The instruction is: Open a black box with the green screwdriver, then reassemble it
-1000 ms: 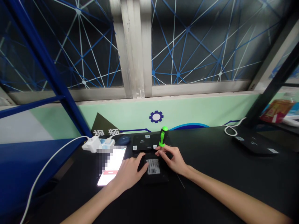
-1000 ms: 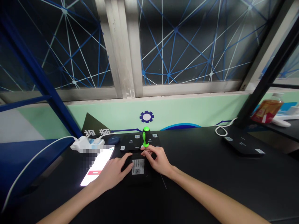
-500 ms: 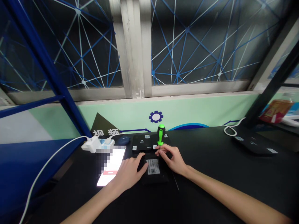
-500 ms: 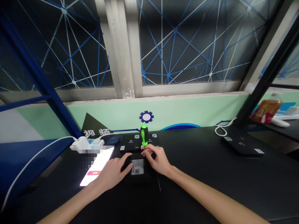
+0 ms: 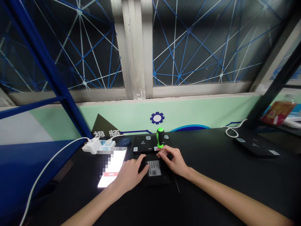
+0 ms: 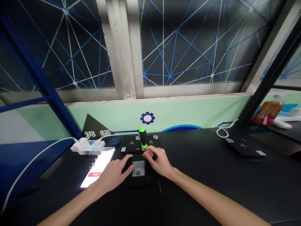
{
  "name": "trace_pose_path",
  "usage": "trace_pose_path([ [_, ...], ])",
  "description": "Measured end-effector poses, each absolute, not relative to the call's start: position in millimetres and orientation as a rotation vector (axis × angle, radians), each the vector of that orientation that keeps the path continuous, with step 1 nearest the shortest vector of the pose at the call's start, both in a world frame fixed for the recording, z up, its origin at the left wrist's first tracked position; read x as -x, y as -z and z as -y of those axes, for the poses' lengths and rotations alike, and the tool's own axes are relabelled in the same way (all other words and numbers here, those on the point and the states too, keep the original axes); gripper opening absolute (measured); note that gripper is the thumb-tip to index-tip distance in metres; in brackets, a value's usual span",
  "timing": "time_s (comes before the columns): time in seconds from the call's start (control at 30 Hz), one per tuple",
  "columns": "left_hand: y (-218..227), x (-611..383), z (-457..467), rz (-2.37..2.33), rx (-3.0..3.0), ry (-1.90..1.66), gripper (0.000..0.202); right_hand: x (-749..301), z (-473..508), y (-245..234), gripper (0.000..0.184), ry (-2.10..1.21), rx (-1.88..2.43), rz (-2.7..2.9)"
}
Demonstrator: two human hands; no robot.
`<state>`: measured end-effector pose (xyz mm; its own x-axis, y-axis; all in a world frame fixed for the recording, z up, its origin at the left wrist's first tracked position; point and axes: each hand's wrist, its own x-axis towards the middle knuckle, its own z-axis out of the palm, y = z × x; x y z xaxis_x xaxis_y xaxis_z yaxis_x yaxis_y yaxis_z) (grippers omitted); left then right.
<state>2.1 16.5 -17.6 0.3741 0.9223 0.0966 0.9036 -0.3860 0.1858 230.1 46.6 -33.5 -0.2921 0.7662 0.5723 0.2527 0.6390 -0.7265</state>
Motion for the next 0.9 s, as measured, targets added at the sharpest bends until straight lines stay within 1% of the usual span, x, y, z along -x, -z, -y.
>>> trace_pose_path([
  [0.13, 18.2, -1.9, -16.9, -1.685, -2.528, -0.283, 0.049, -230.7, -45.5, 32.4, 0.022, -0.664, 0.78, 1.847],
  [0.37, 18.3, -1.3, -16.4, -1.674, -2.508, -0.285, 0.05, -229.2, -49.1, 37.1, 0.015, -0.58, 0.842, 1.814],
  [0.77, 20.0, -1.2, -17.3, -1.678, -2.528, -0.289, 0.048, -230.9, -46.5, 32.4, 0.02, -0.656, 0.795, 1.838],
  [0.9, 18.5, -1.9, -17.1, -1.687, -2.521, -0.293, 0.049, -231.3, -46.5, 32.8, 0.021, -0.633, 0.807, 1.823],
])
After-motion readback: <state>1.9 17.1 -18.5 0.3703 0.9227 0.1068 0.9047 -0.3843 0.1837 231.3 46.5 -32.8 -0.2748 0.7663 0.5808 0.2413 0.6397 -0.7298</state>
